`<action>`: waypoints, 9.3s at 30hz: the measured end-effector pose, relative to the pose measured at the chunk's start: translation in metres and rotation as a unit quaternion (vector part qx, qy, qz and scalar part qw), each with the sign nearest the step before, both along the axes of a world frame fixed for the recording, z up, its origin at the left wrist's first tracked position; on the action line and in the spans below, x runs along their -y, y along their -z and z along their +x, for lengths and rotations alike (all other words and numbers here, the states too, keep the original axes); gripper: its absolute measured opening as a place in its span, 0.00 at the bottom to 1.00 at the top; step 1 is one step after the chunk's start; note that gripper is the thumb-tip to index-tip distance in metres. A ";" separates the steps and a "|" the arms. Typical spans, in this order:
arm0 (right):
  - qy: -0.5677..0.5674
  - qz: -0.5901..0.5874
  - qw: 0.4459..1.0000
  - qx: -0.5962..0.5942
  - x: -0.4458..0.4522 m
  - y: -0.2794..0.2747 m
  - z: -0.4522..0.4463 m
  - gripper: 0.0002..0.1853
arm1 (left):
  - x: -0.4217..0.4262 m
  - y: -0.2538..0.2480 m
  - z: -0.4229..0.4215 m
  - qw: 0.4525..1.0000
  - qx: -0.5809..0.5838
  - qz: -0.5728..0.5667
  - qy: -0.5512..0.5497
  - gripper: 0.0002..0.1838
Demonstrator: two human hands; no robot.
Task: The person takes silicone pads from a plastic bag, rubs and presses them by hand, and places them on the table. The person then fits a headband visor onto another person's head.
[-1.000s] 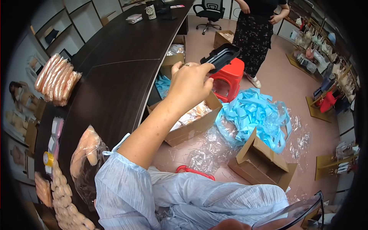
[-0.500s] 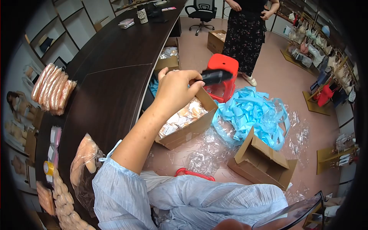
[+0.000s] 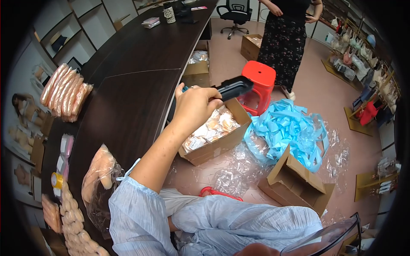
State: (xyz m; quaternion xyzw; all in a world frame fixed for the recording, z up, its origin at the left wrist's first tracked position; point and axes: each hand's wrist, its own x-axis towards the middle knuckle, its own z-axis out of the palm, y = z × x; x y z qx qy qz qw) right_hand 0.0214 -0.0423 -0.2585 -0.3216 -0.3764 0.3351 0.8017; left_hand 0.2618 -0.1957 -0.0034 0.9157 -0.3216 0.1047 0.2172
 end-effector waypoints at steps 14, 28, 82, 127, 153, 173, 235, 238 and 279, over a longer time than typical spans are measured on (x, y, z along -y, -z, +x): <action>-0.118 -0.008 0.992 -0.033 -0.015 0.015 0.021 0.24 | -0.128 0.114 0.090 0.932 0.026 0.025 -0.360 0.11; -0.187 -0.023 0.978 -0.087 -0.011 0.029 0.016 0.24 | -0.119 0.144 0.123 0.941 -0.087 0.028 -0.326 0.32; -0.212 -0.231 0.921 -0.230 0.011 -0.126 0.059 0.30 | -0.245 0.116 -0.339 0.703 0.047 -0.506 -0.497 0.10; -0.289 -0.183 0.899 -0.272 0.011 -0.100 0.056 0.41 | -0.250 0.132 -0.328 0.886 0.060 -0.157 -0.432 0.18; -0.304 -0.240 0.900 -0.198 0.018 -0.099 0.064 0.43 | -0.242 0.126 -0.321 0.889 0.068 -0.103 -0.440 0.16; -0.242 -0.253 0.922 -0.165 -0.011 -0.143 0.004 0.39 | -0.247 0.116 -0.349 0.849 0.176 -0.057 -0.495 0.23; 0.655 -0.482 0.031 0.581 0.472 -0.726 0.349 0.18 | 0.170 -0.444 0.305 0.823 0.496 -0.215 0.172 0.36; 0.676 -0.450 0.065 0.580 0.501 -0.731 0.370 0.22 | 0.200 -0.455 0.324 0.804 0.532 -0.210 0.163 0.37; 0.651 -0.469 0.070 0.593 0.502 -0.689 0.365 0.29 | 0.218 -0.426 0.351 0.741 0.557 -0.342 0.153 0.30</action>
